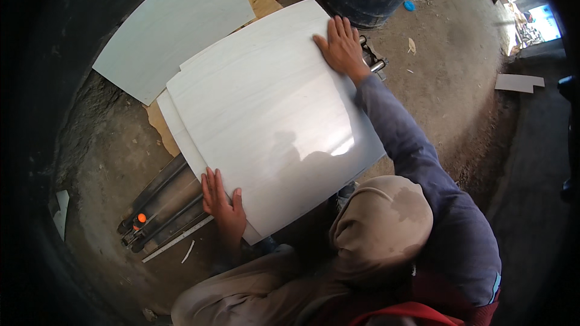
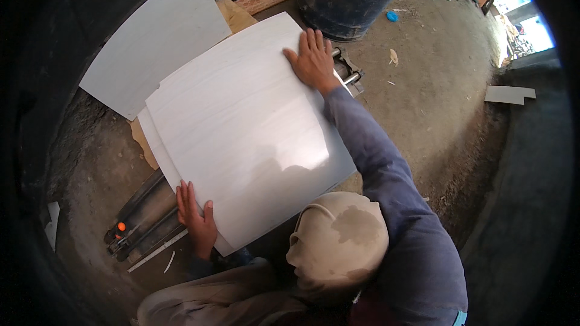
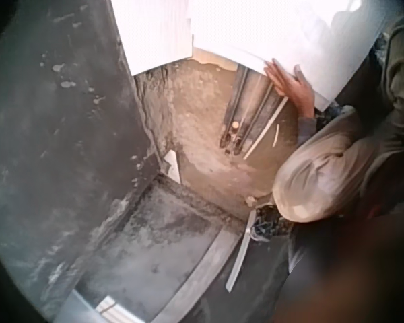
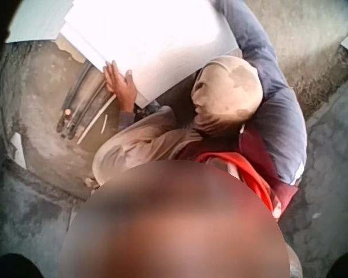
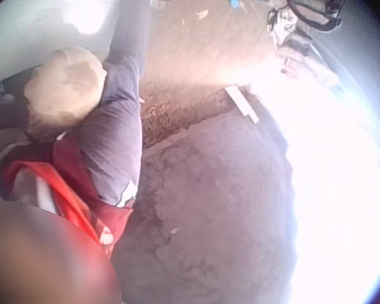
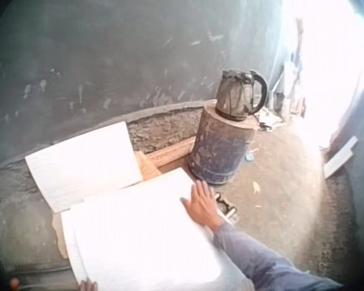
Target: The person measures a white panel with a tape measure, marks it, and then uses a manual tile cutter to score and snap the panel into two pieces. The cut piece is set aside.
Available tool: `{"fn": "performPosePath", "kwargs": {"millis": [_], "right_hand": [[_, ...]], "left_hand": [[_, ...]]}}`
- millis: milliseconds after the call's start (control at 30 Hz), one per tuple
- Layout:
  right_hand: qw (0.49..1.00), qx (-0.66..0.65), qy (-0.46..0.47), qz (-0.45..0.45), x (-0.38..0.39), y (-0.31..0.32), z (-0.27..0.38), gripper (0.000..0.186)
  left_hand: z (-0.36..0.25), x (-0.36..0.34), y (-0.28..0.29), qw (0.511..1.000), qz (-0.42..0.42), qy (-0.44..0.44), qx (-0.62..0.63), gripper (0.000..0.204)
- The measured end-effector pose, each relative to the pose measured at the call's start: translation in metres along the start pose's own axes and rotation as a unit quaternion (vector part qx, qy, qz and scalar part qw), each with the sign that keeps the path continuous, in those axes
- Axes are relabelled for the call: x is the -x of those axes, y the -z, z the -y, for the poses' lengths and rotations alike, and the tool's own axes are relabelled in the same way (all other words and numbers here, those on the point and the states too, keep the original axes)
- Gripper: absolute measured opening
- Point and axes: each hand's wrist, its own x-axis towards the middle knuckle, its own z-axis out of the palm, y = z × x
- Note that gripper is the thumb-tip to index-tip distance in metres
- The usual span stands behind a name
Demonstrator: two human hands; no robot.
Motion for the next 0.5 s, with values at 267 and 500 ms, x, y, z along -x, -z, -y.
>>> {"fn": "performPosePath", "kwargs": {"millis": [267, 500], "right_hand": [[0.997, 0.005, -0.083, -0.001, 0.165, 0.03, -0.043, 0.074], [0.973, -0.127, -0.187, 0.036, 0.212, 0.041, -0.129, 0.06]], "left_hand": [[0.011, 0.0, 0.003, 0.998, -0.042, -0.048, 0.021, 0.057], [0.134, 0.083, 0.028, 0.948, -0.134, 0.191, 0.216, 0.014]]}}
